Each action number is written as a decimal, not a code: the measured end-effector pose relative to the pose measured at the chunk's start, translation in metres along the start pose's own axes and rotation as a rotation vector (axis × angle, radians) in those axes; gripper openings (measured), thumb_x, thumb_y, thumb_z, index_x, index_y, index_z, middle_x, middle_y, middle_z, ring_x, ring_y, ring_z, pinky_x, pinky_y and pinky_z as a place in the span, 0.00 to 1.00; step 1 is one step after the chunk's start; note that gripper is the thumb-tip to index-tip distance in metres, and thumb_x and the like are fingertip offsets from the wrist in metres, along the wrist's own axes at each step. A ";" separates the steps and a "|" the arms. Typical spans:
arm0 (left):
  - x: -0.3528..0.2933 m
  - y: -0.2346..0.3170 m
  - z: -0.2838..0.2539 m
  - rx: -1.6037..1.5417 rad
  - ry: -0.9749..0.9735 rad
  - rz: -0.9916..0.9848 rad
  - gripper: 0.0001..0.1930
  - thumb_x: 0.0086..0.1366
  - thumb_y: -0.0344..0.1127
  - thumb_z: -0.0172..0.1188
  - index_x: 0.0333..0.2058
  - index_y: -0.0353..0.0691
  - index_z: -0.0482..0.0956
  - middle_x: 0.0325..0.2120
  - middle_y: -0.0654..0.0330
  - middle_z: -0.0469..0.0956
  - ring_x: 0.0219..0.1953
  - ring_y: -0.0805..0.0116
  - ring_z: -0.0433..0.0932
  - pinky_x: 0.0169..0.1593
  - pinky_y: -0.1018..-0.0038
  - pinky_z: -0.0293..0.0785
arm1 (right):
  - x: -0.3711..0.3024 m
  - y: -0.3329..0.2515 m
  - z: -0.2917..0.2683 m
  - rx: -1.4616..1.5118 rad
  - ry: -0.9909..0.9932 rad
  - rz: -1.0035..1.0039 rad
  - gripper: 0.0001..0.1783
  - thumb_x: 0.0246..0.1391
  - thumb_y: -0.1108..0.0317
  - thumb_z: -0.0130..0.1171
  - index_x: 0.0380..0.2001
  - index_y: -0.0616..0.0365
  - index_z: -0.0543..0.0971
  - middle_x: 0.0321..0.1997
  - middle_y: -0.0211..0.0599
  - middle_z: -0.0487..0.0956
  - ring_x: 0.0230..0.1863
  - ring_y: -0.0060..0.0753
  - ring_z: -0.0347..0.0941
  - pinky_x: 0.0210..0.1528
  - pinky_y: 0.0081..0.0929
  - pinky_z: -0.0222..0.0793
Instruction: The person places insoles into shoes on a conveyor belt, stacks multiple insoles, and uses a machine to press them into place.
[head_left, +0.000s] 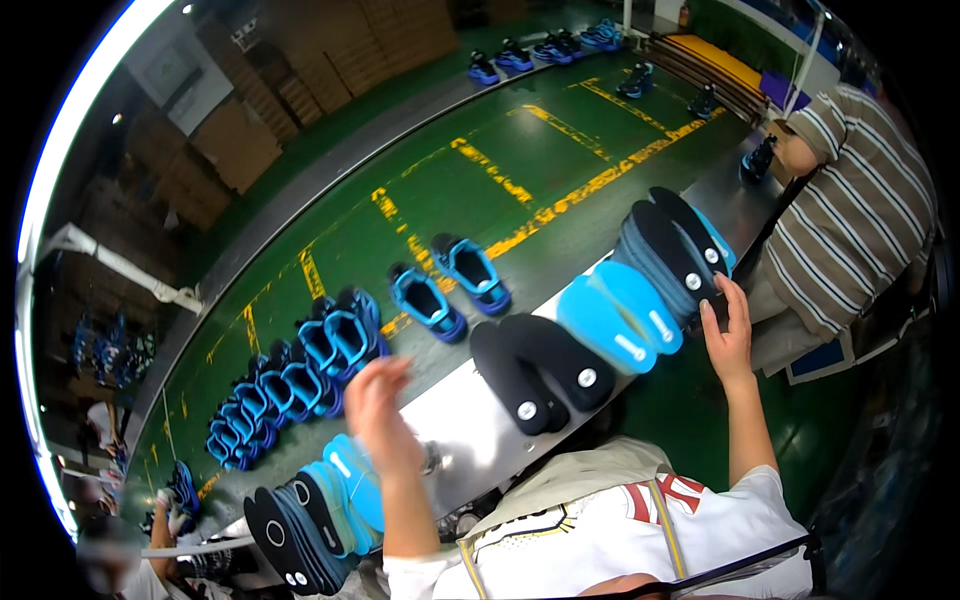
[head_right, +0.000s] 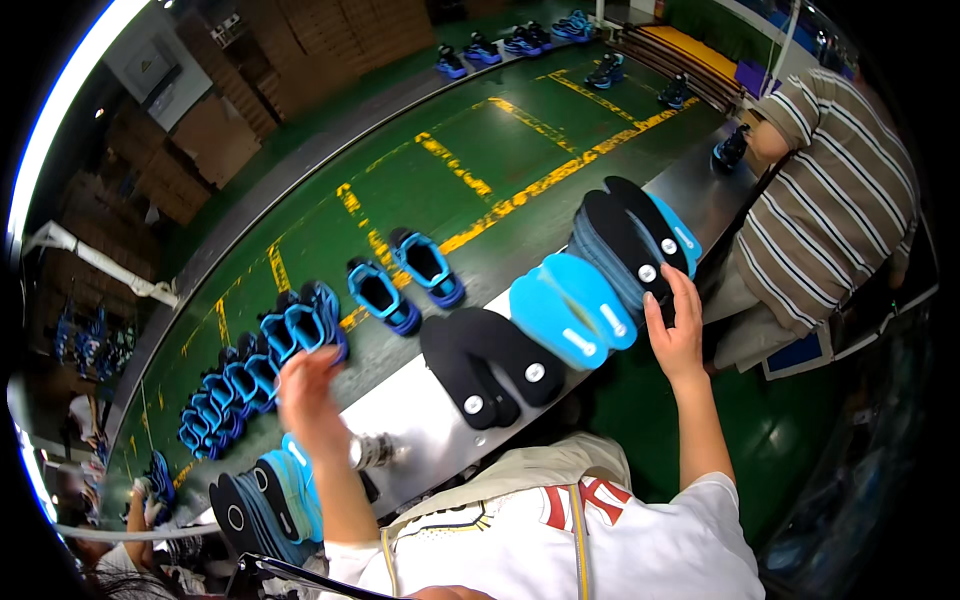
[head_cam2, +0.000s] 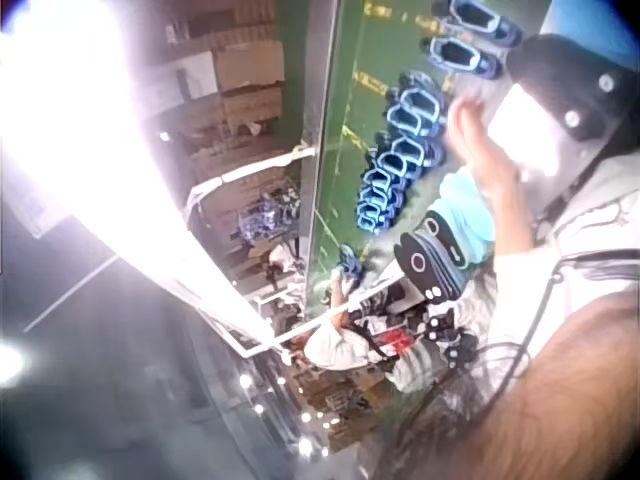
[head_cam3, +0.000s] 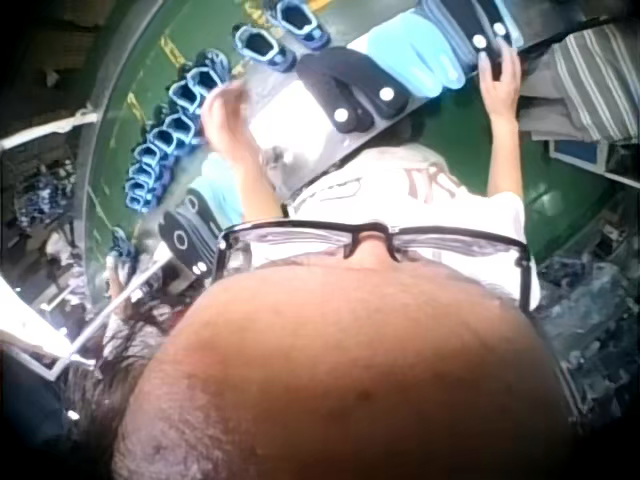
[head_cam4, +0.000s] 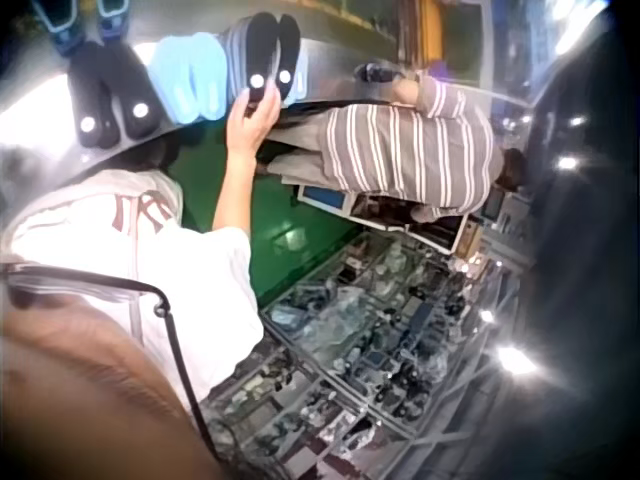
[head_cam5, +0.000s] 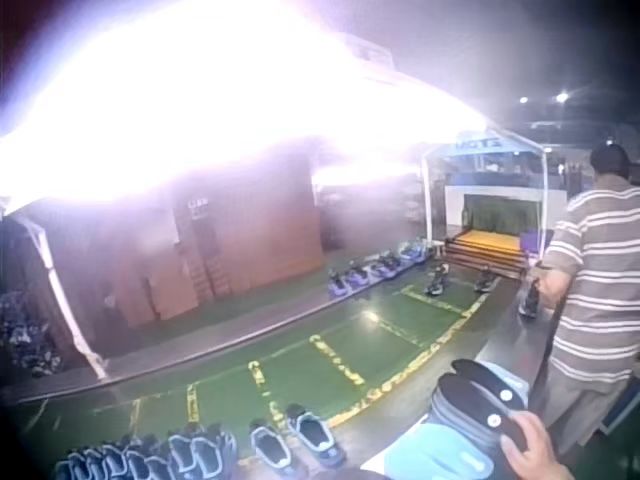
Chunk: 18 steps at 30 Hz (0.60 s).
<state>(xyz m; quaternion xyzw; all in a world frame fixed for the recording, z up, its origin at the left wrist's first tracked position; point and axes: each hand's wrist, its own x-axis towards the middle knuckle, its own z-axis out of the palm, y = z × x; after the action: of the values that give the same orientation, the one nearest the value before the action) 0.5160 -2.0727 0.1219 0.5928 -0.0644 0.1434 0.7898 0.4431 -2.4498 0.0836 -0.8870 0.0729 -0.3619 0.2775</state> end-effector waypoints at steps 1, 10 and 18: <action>0.020 -0.036 0.043 -0.037 -0.137 -0.205 0.13 0.59 0.38 0.43 0.37 0.35 0.69 0.36 0.57 0.71 0.40 0.67 0.70 0.42 0.74 0.65 | 0.008 0.017 -0.012 -0.021 -0.027 0.028 0.20 0.46 0.71 0.51 0.45 0.62 0.66 0.44 0.44 0.68 0.46 0.42 0.64 0.48 0.31 0.58; 0.109 -0.288 0.249 0.551 -0.613 -1.035 0.33 0.54 0.64 0.37 0.40 0.37 0.70 0.36 0.60 0.71 0.37 0.69 0.66 0.46 0.66 0.56 | 0.054 0.080 0.041 -0.148 -0.507 -0.014 0.31 0.39 0.61 0.55 0.50 0.57 0.61 0.50 0.54 0.61 0.50 0.52 0.57 0.50 0.40 0.55; 0.117 -0.369 0.256 0.639 -0.947 -1.379 0.46 0.52 0.70 0.27 0.50 0.29 0.59 0.48 0.51 0.63 0.49 0.61 0.61 0.52 0.56 0.48 | 0.071 0.104 0.064 -0.125 -0.549 0.048 0.33 0.39 0.63 0.56 0.52 0.56 0.60 0.56 0.53 0.53 0.54 0.55 0.52 0.53 0.42 0.51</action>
<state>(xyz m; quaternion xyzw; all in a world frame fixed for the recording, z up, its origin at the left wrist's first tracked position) 0.7563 -2.3942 -0.1113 0.6886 0.0302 -0.6117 0.3882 0.5456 -2.5316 0.0322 -0.9652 0.0382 -0.0963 0.2400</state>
